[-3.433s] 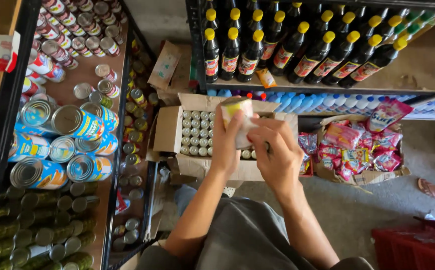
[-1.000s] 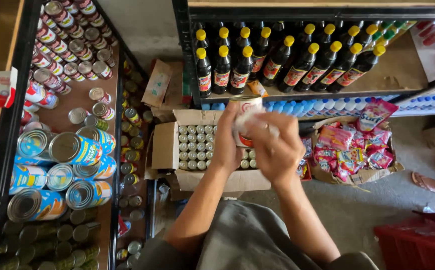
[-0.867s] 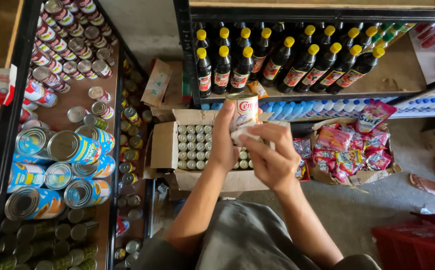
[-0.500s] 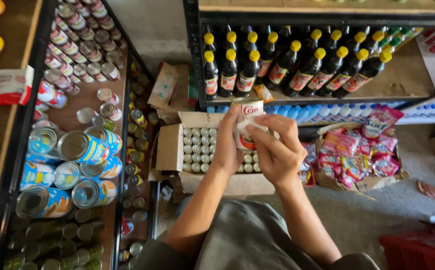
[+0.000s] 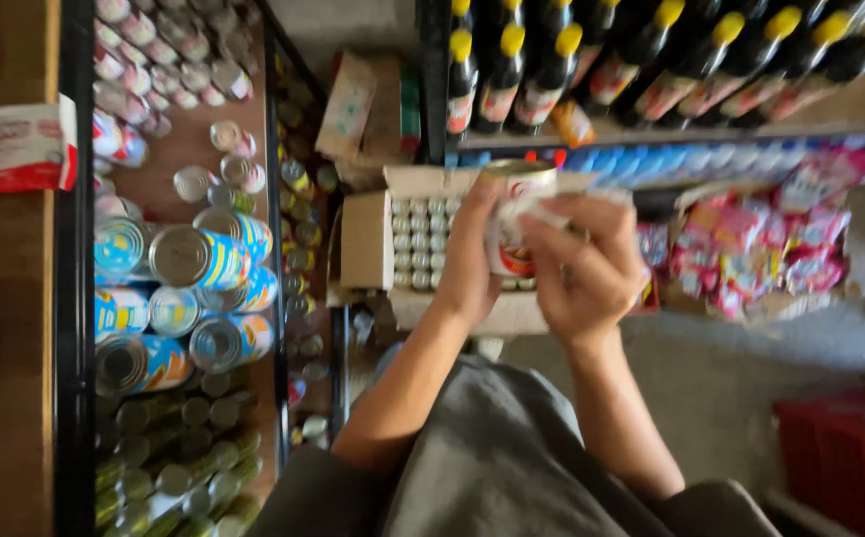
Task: Wipe the tops of canned goods with a cloth and place them onto the store shelf.
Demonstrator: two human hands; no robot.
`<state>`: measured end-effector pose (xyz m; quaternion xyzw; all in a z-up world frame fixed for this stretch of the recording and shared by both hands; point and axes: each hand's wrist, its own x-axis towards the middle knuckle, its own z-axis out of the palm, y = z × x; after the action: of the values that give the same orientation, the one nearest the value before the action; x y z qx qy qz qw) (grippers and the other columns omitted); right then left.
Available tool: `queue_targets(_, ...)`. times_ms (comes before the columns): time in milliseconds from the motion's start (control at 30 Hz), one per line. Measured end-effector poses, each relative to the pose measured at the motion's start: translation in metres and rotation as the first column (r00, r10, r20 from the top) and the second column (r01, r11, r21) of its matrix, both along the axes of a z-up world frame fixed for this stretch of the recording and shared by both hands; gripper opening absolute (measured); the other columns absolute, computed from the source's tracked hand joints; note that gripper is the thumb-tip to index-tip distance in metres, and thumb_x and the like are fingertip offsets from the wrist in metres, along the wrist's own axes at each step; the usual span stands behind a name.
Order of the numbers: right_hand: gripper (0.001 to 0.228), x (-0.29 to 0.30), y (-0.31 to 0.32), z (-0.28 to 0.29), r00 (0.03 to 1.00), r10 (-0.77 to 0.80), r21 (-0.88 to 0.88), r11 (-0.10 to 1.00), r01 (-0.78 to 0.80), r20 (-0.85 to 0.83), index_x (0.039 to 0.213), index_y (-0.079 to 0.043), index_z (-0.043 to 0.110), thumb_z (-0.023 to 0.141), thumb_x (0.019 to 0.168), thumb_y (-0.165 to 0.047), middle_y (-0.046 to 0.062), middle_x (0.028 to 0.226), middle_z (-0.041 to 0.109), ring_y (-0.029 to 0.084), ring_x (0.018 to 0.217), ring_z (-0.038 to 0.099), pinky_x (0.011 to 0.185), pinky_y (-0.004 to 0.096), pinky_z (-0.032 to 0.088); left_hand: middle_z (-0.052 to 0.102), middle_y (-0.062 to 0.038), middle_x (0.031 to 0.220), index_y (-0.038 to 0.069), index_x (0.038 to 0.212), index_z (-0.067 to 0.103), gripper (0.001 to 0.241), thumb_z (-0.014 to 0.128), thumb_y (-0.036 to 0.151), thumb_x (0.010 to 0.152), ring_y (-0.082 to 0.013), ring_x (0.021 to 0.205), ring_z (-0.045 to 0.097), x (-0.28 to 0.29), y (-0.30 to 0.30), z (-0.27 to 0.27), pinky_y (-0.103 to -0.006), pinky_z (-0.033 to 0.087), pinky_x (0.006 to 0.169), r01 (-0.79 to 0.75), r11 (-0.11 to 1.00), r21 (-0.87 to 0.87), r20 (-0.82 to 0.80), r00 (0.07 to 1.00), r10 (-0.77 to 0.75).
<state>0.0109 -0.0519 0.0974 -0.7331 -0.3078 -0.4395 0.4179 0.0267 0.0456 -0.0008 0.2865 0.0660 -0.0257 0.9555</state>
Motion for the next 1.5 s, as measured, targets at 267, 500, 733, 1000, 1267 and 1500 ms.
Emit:
queue_targets(267, 0.007, -0.007, 0.049, -0.001, 0.991, 0.023, -0.008, 1.000, -0.024, -0.135, 0.099, 0.006, 0.075, 0.070, 0.096, 0.010, 0.024, 0.104, 0.065, 0.041, 0.093, 0.064, 0.083, 0.050, 0.059, 0.068, -0.010, 0.106, 0.009, 0.122, 0.061, 0.033, 0.060, 0.038, 0.104, -0.0192, 0.093, 0.067, -0.001, 0.063, 0.051, -0.0344, 0.055, 0.079, 0.049, 0.997, 0.065, 0.097, 0.994, -0.055)
queue_targets(500, 0.016, -0.003, 0.098, -0.015, 0.967, 0.038, -0.030, 0.998, -0.047, -0.254, 0.106, 0.004, 0.072, 0.063, 0.098, 0.014, 0.022, 0.108, 0.062, 0.039, 0.098, 0.063, 0.087, 0.049, 0.061, 0.071, -0.010, 0.111, 0.006, 0.121, 0.064, 0.039, 0.060, 0.040, 0.102, -0.0203, 0.097, 0.067, 0.000, 0.117, 0.050, -0.0334, 0.054, 0.083, 0.106, 0.994, 0.022, 0.021, 0.994, -0.106)
queue_targets(733, 0.015, -0.008, 0.118, -0.016, 0.958, -0.017, -0.034, 0.999, 0.008, -0.285, 0.105, 0.001, 0.071, 0.065, 0.099, 0.013, 0.021, 0.108, 0.063, 0.039, 0.098, 0.063, 0.088, 0.048, 0.061, 0.069, -0.005, 0.109, 0.011, 0.117, 0.063, 0.028, 0.058, 0.036, 0.104, -0.0160, 0.095, 0.065, -0.003, 0.138, 0.057, -0.0307, 0.052, 0.082, 0.108, 0.990, 0.095, 0.022, 0.994, -0.110)
queue_targets(1000, 0.011, -0.003, 0.079, -0.005, 0.957, 0.057, -0.084, 0.993, -0.084, -0.283, 0.106, 0.005, 0.072, 0.065, 0.099, 0.011, 0.025, 0.109, 0.063, 0.040, 0.099, 0.063, 0.089, 0.049, 0.058, 0.069, -0.008, 0.119, 0.010, 0.130, 0.059, 0.037, 0.060, 0.036, 0.104, -0.0197, 0.103, 0.067, -0.002, 0.106, 0.053, -0.0351, 0.054, 0.088, 0.114, 0.992, 0.045, 0.037, 0.993, -0.116)
queue_targets(1267, 0.016, -0.011, 0.043, 0.000, 0.972, -0.007, -0.084, 0.996, -0.013, -0.234, 0.100, 0.003, 0.074, 0.064, 0.098, 0.015, 0.022, 0.108, 0.065, 0.038, 0.096, 0.063, 0.083, 0.046, 0.055, 0.071, -0.012, 0.104, 0.006, 0.117, 0.064, 0.043, 0.056, 0.046, 0.100, -0.0227, 0.090, 0.067, 0.002, 0.066, 0.067, -0.0350, 0.053, 0.076, 0.144, 0.984, 0.101, 0.054, 0.987, -0.150)
queue_targets(1500, 0.010, 0.010, 0.024, 0.009, 0.996, -0.091, -0.079, 0.993, 0.090, -0.006, 0.086, 0.003, 0.079, 0.076, 0.095, 0.005, 0.023, 0.099, 0.068, 0.039, 0.086, 0.065, 0.076, 0.048, 0.055, 0.071, -0.014, 0.099, 0.005, 0.118, 0.067, 0.045, 0.057, 0.047, 0.103, -0.0231, 0.084, 0.070, 0.027, 0.030, 0.016, -0.0343, 0.059, 0.073, 0.075, 0.991, 0.111, 0.154, 0.984, -0.092)
